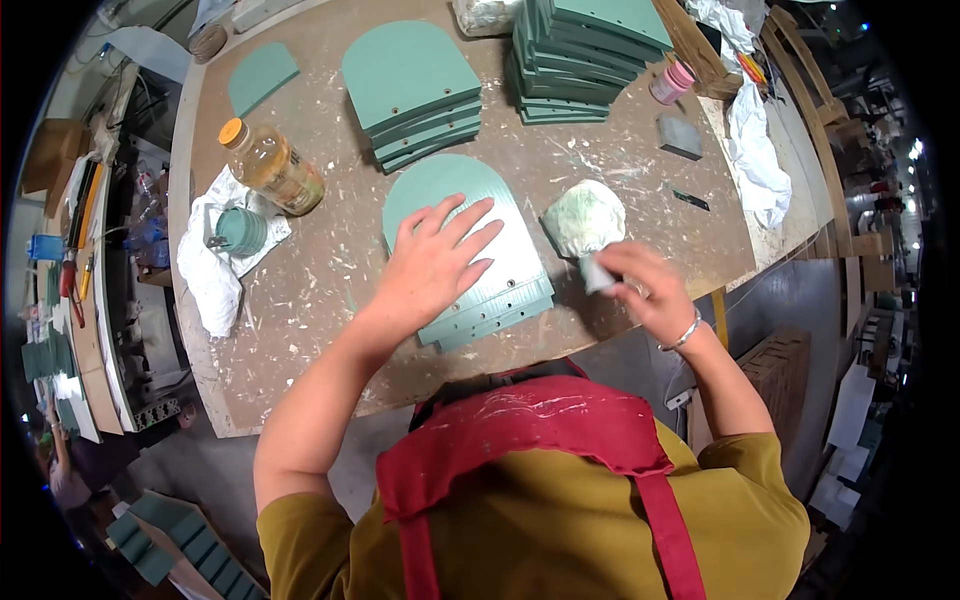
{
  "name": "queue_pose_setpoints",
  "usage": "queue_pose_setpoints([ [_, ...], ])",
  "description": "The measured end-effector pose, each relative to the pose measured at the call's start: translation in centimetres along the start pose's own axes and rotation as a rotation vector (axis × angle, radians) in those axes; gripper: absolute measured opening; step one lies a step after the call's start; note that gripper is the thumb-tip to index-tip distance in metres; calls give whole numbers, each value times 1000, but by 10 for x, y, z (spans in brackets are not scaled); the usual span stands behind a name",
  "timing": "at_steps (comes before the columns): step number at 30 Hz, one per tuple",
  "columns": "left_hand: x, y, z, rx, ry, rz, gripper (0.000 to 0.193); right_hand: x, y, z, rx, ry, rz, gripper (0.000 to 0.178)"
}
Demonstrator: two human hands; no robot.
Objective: The person wipes green wooden panels using a cloth dampened with a liquid from a plastic bottle, then uses a small sanding block to smooth the edges and corners of the panels.
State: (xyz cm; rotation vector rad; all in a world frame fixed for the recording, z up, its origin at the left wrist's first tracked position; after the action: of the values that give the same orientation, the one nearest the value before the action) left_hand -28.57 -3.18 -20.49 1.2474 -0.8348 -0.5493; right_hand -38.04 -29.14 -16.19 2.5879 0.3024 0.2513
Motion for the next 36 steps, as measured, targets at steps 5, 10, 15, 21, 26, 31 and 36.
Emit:
queue_pose_setpoints([
  [5, -2, 1, -1, -17, 10, 38, 44, 5, -3, 5, 565, -294, 380, 31],
  [10, -37, 23, -38, -364, 251, 327, 36, 30, -17, 3, 948, -374, 471, 34],
  [15, -166, 82, -159, -244, 887, 553, 26, 78, -61, -40, 894, -418, 152, 33],
  [21, -354, 78, -292, 56, 1325, 556, 43, 155, -151, -80, 685, -363, -300, 35],
  [26, -428, 30, -326, -388, 1434, 356, 57, 181, -250, -91, 644, -285, -540, 34],
  [31, -371, 33, -320, -593, 1476, 387, 61, 199, -317, -78, 390, -168, -550, 36],
  [36, -316, 38, -308, -788, 1468, 323, 62, 225, -336, -84, 125, -164, -290, 38],
])
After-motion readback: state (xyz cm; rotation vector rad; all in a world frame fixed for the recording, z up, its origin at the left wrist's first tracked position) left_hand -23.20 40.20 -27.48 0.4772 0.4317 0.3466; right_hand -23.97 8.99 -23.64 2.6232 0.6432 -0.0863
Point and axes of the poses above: each hand's wrist, its own x-axis towards the middle knuckle, its own y-axis out of the back of the hand, z = x × y, the point moved 3 cm from there along x, towards the middle knuckle, and after that the axes turned 13 degrees about x, right-handed, at the moved point
